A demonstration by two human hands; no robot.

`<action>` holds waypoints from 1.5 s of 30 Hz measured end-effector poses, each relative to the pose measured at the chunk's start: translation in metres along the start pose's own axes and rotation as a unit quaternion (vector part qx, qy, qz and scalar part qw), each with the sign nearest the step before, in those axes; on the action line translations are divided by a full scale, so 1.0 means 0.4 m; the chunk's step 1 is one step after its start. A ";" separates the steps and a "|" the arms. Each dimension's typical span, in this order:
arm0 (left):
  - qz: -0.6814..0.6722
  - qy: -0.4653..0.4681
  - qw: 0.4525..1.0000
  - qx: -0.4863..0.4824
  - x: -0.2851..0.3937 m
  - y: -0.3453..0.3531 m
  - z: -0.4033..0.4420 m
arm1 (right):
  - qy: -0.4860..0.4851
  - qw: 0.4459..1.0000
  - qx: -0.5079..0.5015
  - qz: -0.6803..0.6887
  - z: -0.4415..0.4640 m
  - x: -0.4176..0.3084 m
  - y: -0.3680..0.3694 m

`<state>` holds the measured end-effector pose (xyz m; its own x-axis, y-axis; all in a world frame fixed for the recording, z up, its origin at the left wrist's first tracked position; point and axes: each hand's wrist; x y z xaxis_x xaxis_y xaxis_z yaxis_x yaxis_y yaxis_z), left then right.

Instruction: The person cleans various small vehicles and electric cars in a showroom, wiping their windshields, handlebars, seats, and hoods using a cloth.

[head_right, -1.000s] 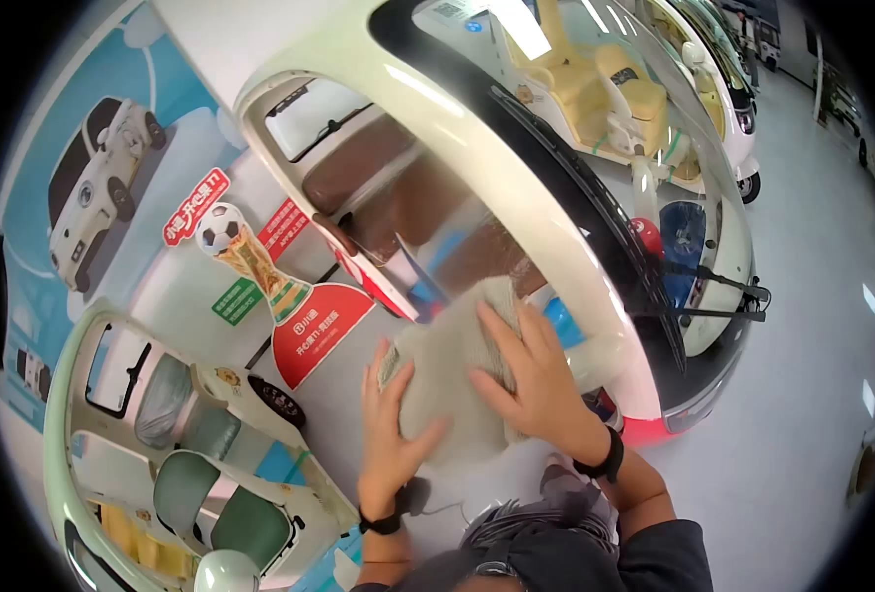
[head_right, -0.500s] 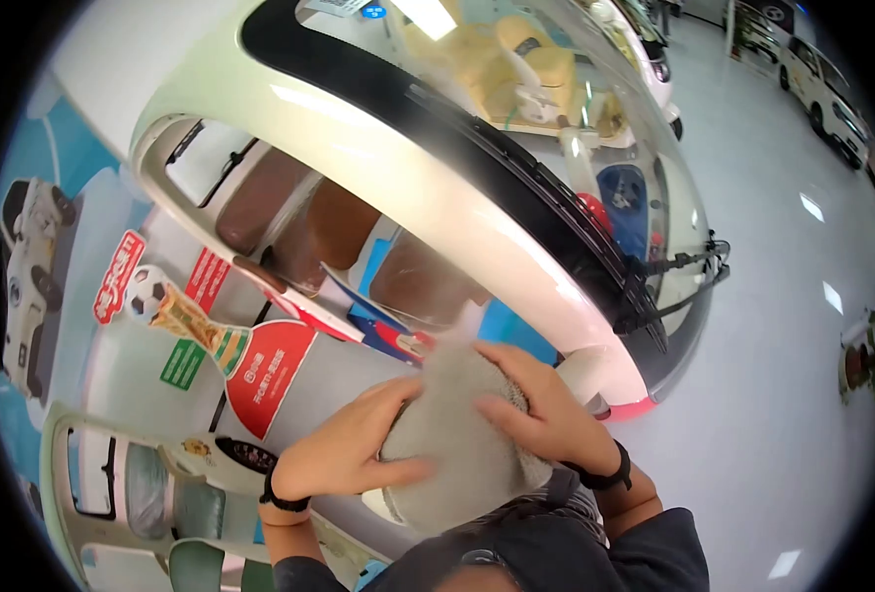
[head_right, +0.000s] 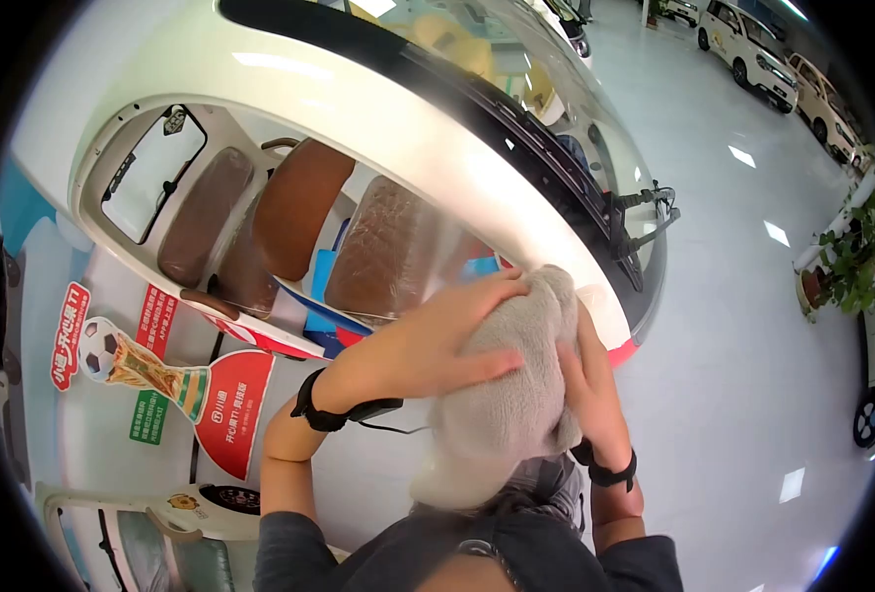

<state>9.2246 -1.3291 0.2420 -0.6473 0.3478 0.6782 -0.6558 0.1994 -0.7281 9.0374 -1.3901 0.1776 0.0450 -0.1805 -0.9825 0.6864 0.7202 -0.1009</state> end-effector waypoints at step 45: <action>0.241 0.064 0.930 0.271 -0.287 -0.276 -0.640 | -0.398 0.844 0.299 -0.198 0.428 0.040 0.810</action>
<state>9.4708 -1.1565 0.2195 -0.8881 0.3905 0.2424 -0.4228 -0.4871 -0.7642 9.3848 -1.2744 0.1559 0.0370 -0.8923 -0.4500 0.9951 0.0743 -0.0655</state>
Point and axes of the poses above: each hand's wrist, its own z-axis towards the middle knuckle, its own y-axis out of the palm, x = y × z, and after that the axes turned 11 degrees about -x, right-handed
